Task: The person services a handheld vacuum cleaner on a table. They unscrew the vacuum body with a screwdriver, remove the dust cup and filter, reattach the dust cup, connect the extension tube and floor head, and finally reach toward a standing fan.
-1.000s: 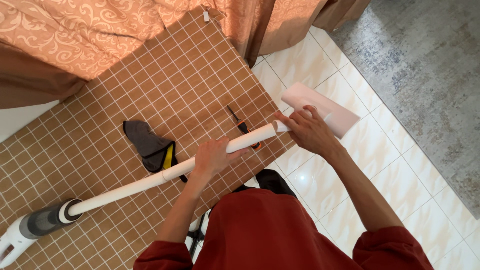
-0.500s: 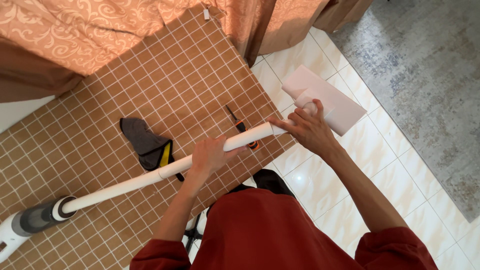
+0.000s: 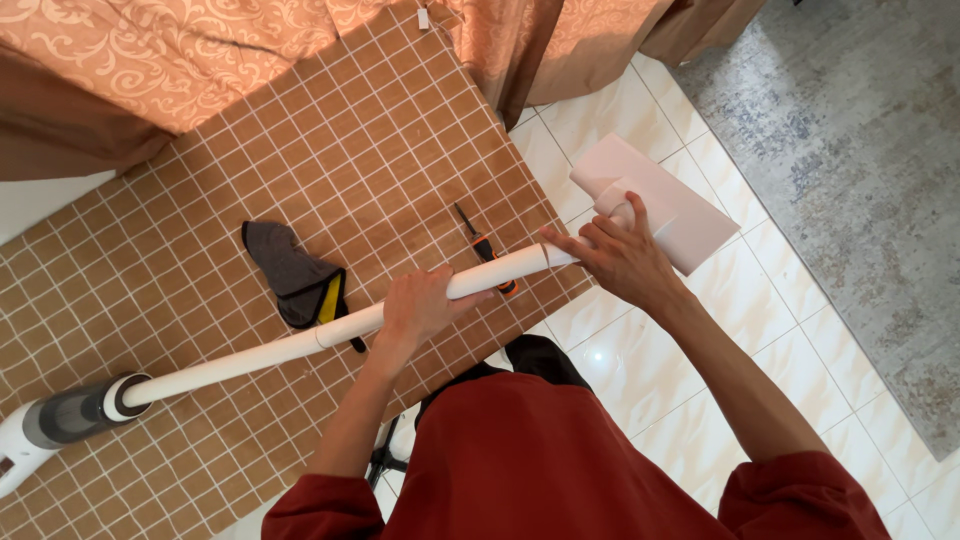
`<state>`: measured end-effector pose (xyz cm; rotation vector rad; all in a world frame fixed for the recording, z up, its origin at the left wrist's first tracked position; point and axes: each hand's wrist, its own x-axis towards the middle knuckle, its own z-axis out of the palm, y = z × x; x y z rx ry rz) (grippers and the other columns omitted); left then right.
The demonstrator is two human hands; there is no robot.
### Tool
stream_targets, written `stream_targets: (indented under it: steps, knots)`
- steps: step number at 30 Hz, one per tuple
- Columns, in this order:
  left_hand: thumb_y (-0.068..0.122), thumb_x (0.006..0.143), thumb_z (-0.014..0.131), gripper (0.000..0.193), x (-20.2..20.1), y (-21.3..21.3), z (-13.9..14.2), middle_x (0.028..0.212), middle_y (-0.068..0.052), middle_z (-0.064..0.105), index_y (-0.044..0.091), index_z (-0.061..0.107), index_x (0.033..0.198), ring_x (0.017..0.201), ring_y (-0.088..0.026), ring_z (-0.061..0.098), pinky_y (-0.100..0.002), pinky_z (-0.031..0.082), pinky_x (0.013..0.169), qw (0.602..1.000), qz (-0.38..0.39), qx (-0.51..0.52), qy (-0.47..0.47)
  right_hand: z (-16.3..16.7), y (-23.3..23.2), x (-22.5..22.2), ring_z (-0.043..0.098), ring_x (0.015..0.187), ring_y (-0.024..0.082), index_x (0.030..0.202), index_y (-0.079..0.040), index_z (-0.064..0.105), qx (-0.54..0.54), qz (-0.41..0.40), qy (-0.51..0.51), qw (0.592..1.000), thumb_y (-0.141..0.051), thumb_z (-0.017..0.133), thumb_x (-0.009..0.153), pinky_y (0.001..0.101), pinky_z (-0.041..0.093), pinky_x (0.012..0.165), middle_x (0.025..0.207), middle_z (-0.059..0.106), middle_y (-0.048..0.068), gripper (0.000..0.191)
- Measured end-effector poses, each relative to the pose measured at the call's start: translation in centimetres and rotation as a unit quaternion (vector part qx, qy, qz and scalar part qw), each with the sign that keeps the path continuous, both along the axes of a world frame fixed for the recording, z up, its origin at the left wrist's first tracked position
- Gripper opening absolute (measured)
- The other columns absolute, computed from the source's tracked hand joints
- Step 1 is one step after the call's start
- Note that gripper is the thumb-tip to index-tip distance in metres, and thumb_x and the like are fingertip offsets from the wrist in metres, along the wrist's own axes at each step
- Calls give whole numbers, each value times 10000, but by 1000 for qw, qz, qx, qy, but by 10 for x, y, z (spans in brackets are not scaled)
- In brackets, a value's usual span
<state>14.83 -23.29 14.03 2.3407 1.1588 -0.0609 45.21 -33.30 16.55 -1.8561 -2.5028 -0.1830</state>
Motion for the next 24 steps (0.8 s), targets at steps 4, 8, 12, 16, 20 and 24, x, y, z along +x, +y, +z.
stream_targets:
  steps: [4,8,12,16,20,24]
  knots:
    - [762,795,665,675,0,-2,-1,608,-110,699,96,738,874,558,-285,698,-445,548,533,1000,-4,7,-3,0,1,3,624,881,134,1575,-398,406,-7,15,-1,1000,-142,624,976,693,292,1175,789,544,-60,687]
    - [764,798,659,685,1,-5,-3,653,-108,708,88,740,872,584,-294,707,-449,554,541,1000,-6,-3,-3,-1,1,5,633,907,142,1575,-398,394,-15,24,1,1000,-117,598,974,684,283,1194,797,547,-53,694]
    - [774,793,663,700,2,-8,-4,675,-116,710,81,738,864,614,-297,711,-452,561,566,1000,-1,-20,15,-3,1,3,636,941,166,1582,-379,379,-15,37,8,999,-94,581,975,688,282,1182,830,560,-38,700]
    - [762,786,668,680,2,-9,-4,667,-112,712,90,745,856,622,-296,711,-456,565,587,999,6,-37,9,-6,2,1,637,973,168,1593,-384,346,-29,46,-6,999,-66,573,960,681,287,1193,859,573,-42,743]
    - [745,782,689,667,2,-9,-7,671,-112,714,84,747,852,625,-295,715,-451,570,599,1000,8,-29,-6,-7,3,0,638,978,156,1612,-385,316,-22,59,-43,997,-62,579,959,676,295,1188,869,577,-47,775]
    - [725,789,705,647,3,-8,-10,698,-118,721,82,751,856,642,-310,719,-462,569,606,999,14,-32,-8,-11,7,-6,635,971,176,1611,-373,312,14,75,-24,997,-132,596,975,694,293,1167,885,581,-27,736]
